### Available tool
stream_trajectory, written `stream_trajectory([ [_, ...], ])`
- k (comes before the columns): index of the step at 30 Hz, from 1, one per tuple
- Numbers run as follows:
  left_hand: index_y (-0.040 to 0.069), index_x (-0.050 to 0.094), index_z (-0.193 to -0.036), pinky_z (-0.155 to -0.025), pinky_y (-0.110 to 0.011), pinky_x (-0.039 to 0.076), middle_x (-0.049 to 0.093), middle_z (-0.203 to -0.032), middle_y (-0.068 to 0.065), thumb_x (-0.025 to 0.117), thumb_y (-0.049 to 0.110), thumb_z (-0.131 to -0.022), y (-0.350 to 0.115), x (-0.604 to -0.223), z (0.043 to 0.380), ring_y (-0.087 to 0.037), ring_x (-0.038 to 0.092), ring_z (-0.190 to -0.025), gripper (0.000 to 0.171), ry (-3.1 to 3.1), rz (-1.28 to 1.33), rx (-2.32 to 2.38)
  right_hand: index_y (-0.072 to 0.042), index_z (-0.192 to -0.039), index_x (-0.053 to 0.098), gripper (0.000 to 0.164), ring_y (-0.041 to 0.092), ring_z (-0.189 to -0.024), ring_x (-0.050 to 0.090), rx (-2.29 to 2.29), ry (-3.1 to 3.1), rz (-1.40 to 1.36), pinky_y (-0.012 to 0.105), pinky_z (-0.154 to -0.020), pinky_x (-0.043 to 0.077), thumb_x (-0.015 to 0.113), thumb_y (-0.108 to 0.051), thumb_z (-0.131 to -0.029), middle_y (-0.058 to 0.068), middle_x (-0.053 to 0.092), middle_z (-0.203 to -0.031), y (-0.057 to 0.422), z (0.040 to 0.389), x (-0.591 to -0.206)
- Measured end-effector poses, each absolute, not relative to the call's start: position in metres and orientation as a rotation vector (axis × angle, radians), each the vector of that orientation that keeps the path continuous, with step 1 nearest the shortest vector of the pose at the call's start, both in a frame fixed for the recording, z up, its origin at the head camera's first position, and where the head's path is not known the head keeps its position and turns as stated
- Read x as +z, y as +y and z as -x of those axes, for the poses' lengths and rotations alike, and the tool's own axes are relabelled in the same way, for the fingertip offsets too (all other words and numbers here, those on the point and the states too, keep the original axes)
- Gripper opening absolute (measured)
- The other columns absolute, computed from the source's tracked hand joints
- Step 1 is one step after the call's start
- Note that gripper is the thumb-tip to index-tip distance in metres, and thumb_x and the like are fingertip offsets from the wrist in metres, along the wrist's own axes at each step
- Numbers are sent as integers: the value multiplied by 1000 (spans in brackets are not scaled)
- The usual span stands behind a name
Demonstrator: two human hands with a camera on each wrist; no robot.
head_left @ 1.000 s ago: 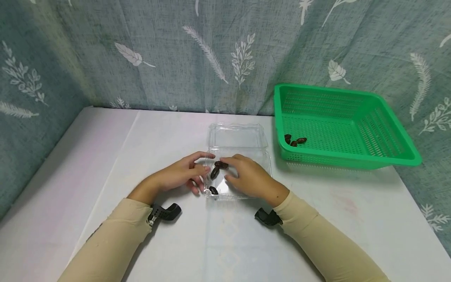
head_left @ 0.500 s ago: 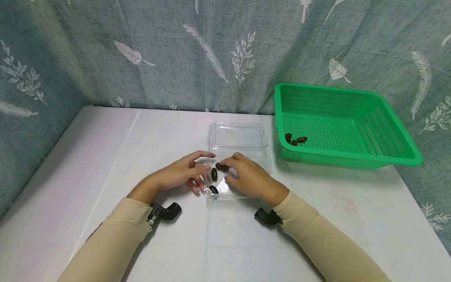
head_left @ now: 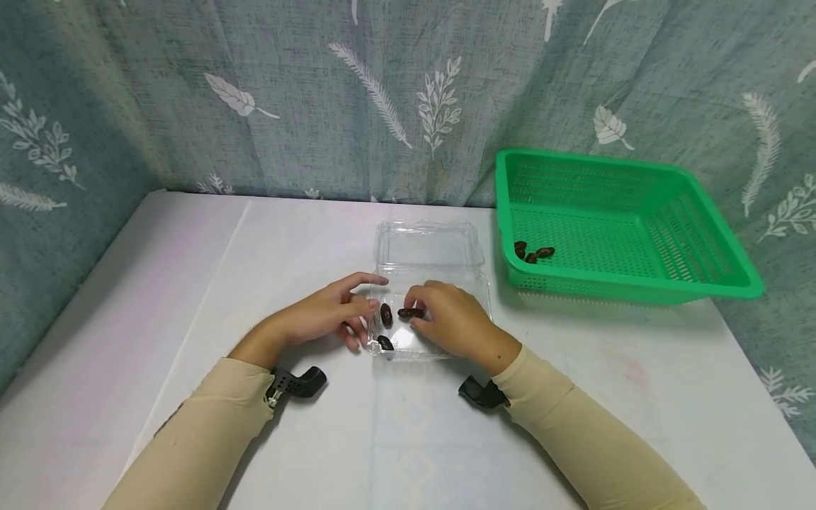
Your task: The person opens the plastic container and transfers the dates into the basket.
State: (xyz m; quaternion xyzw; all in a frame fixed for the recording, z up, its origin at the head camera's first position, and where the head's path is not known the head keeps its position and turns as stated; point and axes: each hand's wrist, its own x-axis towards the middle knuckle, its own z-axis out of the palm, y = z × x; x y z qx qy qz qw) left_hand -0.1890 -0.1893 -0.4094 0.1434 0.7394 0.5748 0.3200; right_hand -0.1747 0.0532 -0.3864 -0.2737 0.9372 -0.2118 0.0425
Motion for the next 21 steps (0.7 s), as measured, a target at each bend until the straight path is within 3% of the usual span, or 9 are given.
stream_trajectory([
  [11,20,34,-152,-67,-40,63,63,-103,-12,54,33,-104,-190,-411,189,-25,70,-77,54,1947,-395,1493,-18,-99,72,12,12,-76,57,-677,2900,871,28,-64,48,76,-16,-88,-5,67,-90,58,169,-370],
  [21,18,33,-152,-66,-39,63,64,-99,-10,54,31,-104,-189,-413,190,-24,71,-76,54,1931,-414,1517,-14,-102,72,14,18,-78,61,-884,2967,1002,25,-66,49,76,-13,-88,-3,69,-93,79,166,-345],
])
